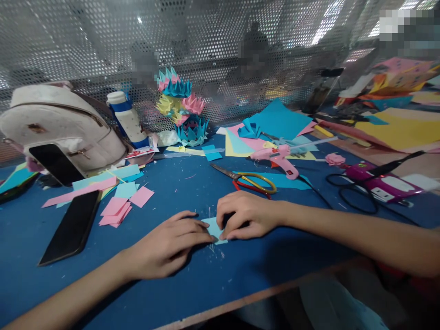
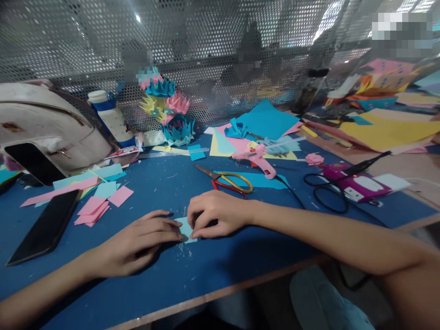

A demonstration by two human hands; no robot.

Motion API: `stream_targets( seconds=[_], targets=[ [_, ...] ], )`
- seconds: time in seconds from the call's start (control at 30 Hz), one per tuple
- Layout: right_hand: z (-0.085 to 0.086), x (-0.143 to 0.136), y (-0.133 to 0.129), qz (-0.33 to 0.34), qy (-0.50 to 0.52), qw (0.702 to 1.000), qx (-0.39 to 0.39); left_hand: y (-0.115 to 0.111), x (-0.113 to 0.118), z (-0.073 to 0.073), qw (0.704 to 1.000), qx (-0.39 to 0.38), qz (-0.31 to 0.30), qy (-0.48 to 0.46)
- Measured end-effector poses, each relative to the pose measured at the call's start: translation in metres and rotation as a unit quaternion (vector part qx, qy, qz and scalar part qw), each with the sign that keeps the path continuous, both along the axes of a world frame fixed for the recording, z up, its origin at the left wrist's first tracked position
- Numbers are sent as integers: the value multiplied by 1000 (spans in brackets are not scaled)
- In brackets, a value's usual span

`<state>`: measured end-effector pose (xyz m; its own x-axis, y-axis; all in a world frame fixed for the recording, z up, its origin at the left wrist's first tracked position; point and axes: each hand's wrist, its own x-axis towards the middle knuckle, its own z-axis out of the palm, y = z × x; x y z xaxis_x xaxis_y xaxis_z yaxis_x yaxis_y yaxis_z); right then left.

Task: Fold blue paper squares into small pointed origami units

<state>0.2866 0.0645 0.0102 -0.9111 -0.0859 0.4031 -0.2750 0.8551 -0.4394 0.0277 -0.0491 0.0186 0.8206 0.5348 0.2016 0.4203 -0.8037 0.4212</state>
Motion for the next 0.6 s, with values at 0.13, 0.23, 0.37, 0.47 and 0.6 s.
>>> stream_targets(
  seconds=[0.13,0.23,0.37,0.47,0.6],
  targets=[
    [3,-2,-2,-2,-31,998,-48,3,-2,-1,995,82,-47,25],
    [9,-6,-9,-103,-84,987,-90,1,1,-1,988,133,-53,48],
    [20,-13,-18,-272,-179,944,-57,-3,6,-4,983,170,-30,61],
    [25,-18,-20,-270,-216,937,-52,-5,7,-5,980,185,-18,68],
    [27,-27,-19,-264,-221,935,-90,-8,9,-6,977,199,-10,73]
  ],
)
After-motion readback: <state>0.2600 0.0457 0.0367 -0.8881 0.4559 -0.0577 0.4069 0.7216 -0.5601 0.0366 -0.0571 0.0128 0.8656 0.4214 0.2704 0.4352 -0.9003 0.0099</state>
